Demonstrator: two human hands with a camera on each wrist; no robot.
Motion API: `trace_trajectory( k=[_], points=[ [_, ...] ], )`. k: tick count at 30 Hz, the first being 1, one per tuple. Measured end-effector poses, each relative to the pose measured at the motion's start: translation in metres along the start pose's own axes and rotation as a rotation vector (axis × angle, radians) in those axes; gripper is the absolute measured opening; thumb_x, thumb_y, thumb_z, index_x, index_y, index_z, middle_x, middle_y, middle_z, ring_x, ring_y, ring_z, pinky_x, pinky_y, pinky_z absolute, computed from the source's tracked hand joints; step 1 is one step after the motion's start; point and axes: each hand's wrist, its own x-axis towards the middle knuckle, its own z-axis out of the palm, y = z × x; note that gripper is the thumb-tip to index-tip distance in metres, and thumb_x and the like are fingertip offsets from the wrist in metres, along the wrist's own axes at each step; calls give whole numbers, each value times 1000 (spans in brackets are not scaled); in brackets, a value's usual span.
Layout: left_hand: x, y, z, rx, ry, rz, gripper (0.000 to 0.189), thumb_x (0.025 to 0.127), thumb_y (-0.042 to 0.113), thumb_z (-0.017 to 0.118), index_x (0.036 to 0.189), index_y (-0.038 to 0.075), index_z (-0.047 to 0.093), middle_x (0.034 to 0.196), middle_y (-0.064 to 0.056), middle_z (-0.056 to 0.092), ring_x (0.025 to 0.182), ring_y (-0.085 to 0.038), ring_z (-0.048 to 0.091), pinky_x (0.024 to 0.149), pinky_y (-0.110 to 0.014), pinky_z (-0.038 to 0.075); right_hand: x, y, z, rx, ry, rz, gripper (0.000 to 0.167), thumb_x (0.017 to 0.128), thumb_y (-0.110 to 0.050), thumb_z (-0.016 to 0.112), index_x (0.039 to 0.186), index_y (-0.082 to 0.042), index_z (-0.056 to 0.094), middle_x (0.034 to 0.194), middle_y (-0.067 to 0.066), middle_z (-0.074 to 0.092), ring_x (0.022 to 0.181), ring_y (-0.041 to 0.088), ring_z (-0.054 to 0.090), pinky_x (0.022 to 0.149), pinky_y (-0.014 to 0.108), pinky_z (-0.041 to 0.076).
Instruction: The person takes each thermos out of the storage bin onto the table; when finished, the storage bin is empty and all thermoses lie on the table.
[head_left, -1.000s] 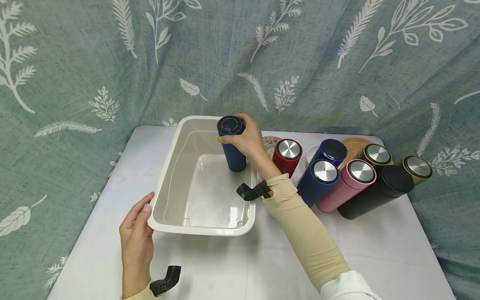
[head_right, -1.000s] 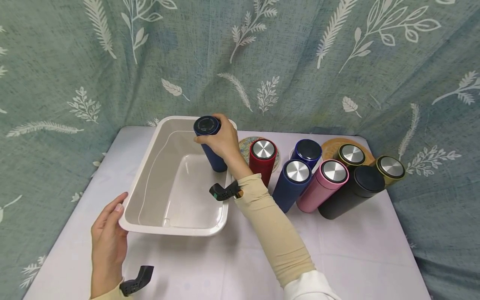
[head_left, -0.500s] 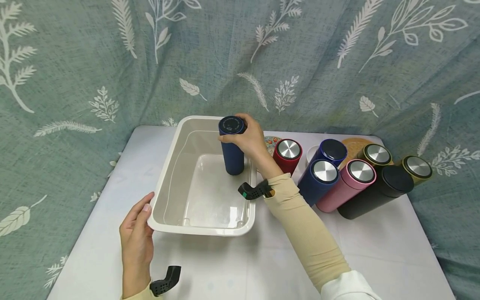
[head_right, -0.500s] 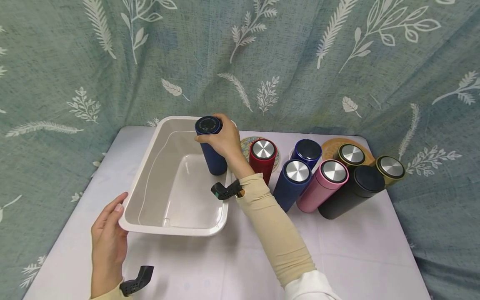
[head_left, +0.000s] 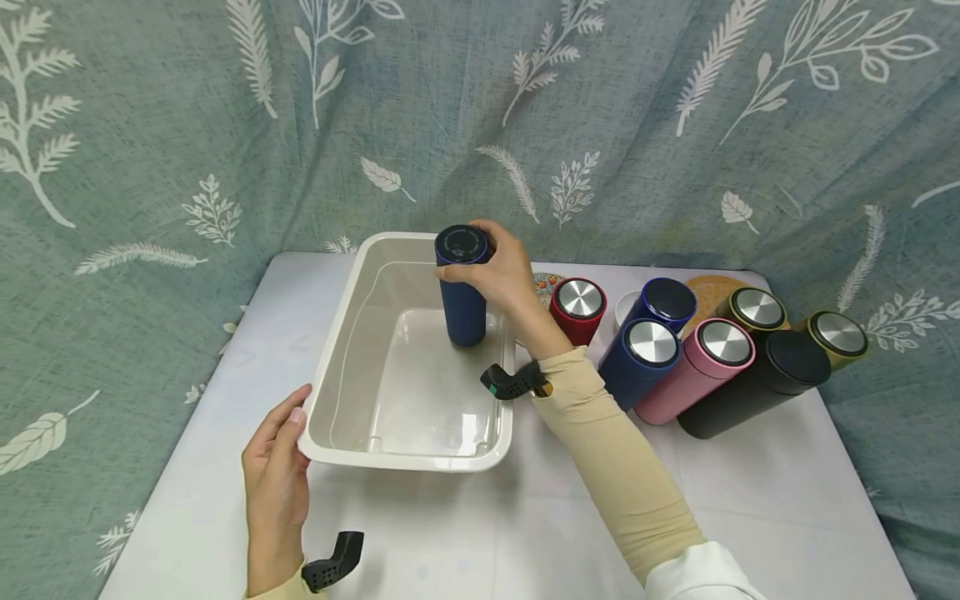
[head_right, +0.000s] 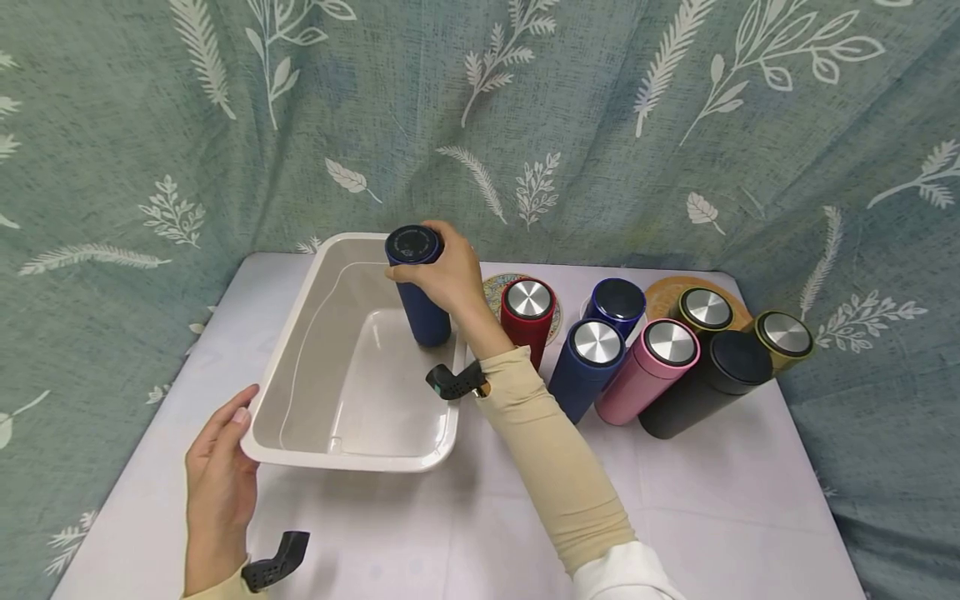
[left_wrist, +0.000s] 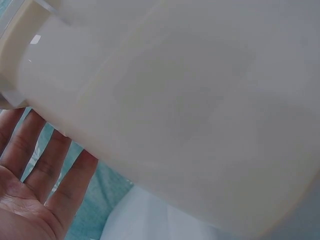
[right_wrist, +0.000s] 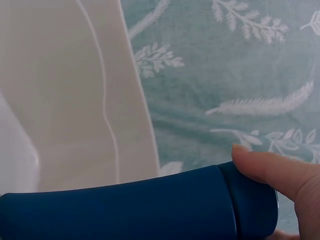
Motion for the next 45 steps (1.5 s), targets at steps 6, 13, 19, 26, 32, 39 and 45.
trace_trajectory(
  k=[6,13,19,26,32,39,45],
  points=[
    [0,-1,0,12,0,4,30,101,4,54,128,-6,64,116,-2,74,95,-11,72,70,-22,59,-7,-12,-6,-29,-8,-70,78,70,-26,92,139,-20,56,129,2,66,116,20,63,103,42,50],
    [0,-1,1,12,6,-1,30,101,4,54,128,-6,64,117,-2,74,97,-11,72,71,-22,59,-16,-28,-16,67,-46,-148,70,70,-22,91,133,-20,60,119,0,70,106,14,67,98,36,52],
    [1,-1,0,-19,-18,13,29,101,3,54,127,-5,65,116,-3,74,96,-11,72,71,-22,59,-27,-43,-24,96,-45,-174,72,70,-21,92,134,-21,59,120,0,69,105,12,68,98,34,53],
    [1,0,0,-22,-4,-1,29,101,3,54,126,-5,66,116,-3,74,95,-11,73,71,-22,60,-44,-58,-33,124,-35,-234,68,71,-23,92,132,-23,61,119,-3,70,104,10,69,97,33,54],
    [0,0,0,-24,-4,-13,28,101,3,54,125,-4,66,115,-3,74,95,-11,72,71,-22,59,-59,-70,-44,158,-11,-333,64,71,-18,91,128,-19,64,118,2,70,101,14,69,94,32,55],
    [0,0,0,-28,-2,-14,28,101,3,54,126,-4,66,116,-3,74,94,-11,73,71,-22,60,-73,-82,-56,179,11,-428,62,70,-13,91,126,-15,66,114,4,72,99,15,71,94,33,56],
    [0,0,1,-37,2,-17,28,101,3,54,125,-4,66,116,-3,74,93,-10,73,70,-22,60,-85,-86,-67,174,44,-444,63,69,-11,92,127,-15,67,114,4,72,99,15,72,95,31,56]
  ],
)
